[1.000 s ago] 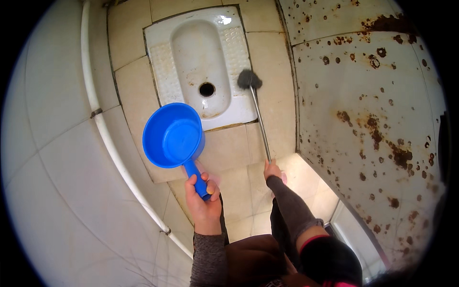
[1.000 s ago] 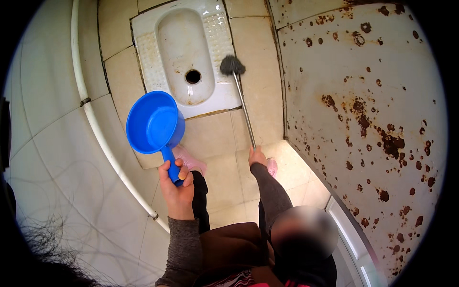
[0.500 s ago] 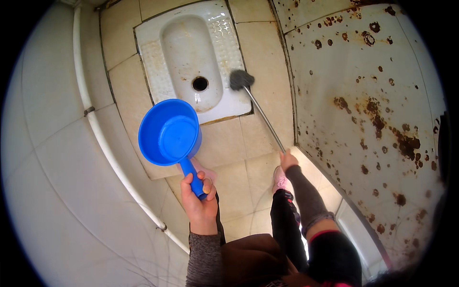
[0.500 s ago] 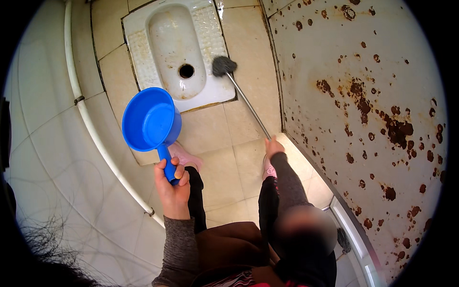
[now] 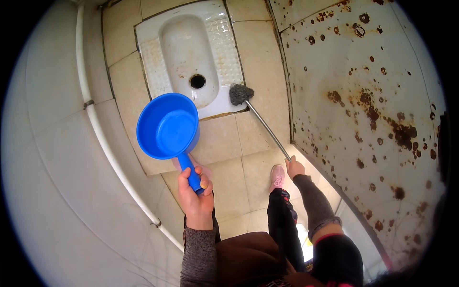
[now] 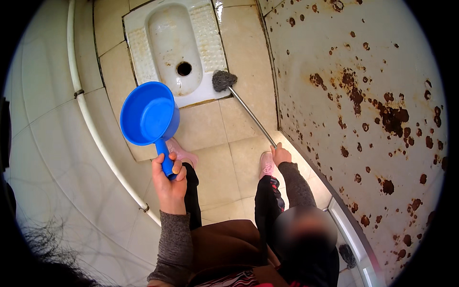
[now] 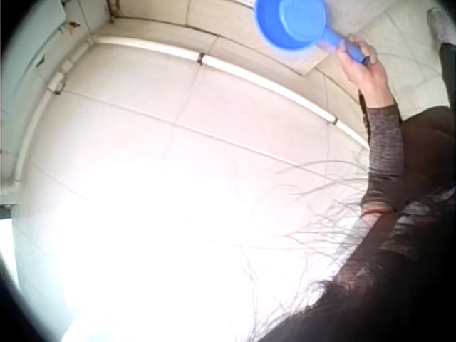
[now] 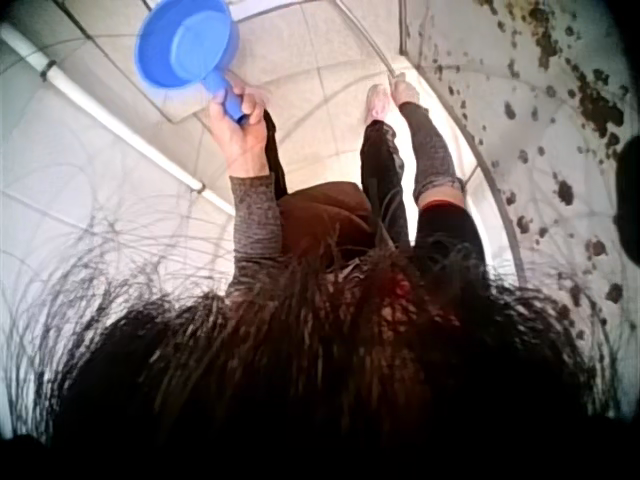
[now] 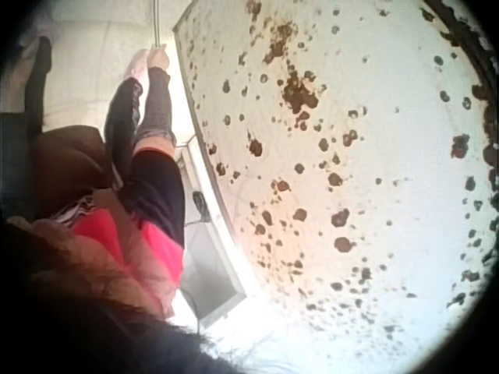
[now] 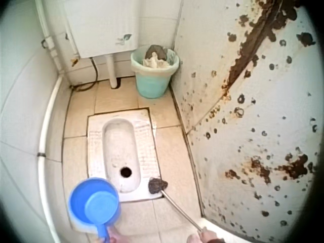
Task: The person cleans a squat toilet by repeatedly scooping water from a bucket with a blue plastic scoop and pouring it into the bowl. They use a long-handled toilet brush to scrub the interior surfaces while standing in the tiled bathroom.
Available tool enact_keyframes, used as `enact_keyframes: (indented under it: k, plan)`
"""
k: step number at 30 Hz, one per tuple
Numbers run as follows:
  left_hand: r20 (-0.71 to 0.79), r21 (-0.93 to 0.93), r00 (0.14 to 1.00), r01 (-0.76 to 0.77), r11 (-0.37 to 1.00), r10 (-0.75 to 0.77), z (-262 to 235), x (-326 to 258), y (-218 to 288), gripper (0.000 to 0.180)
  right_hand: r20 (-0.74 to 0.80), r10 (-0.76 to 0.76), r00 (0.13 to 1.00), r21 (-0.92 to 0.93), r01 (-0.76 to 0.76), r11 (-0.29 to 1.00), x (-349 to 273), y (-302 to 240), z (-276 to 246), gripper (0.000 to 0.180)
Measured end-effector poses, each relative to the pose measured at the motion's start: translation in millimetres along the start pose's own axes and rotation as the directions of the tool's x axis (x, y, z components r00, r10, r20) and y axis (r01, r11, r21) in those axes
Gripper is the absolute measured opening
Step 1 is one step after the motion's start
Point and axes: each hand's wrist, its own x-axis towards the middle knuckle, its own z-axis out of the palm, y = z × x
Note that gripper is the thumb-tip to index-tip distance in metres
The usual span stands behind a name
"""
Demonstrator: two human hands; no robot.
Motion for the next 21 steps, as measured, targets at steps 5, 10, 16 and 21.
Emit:
enact_keyframes:
  k: [5,10,16,21]
  plan:
    - [0.024,-0.006,1.0,0.017,1.0,-0.016,4,0,-6,0.017,-0.028,-0.113,0.993,-0.057,0.112,0.992,55,-61,-13,0.039]
    - [-0.007,-0.054,1.0,0.002,0.999,-0.002,-5,2,5,0.017,-0.011,-0.153,0.988,-0.043,0.152,0.987,26,-52,-16,0.037]
    - [0.012,-0.088,1.0,0.022,0.996,-0.021,-2,5,7,0.016,-0.018,-0.092,0.996,-0.01,0.091,0.996,-24,-22,-16,0.032]
    - [0.026,-0.108,0.999,0.026,0.994,-0.023,1,7,12,0.017,-0.113,0.009,0.994,0.006,-0.008,1.0,-43,-28,-15,0.033]
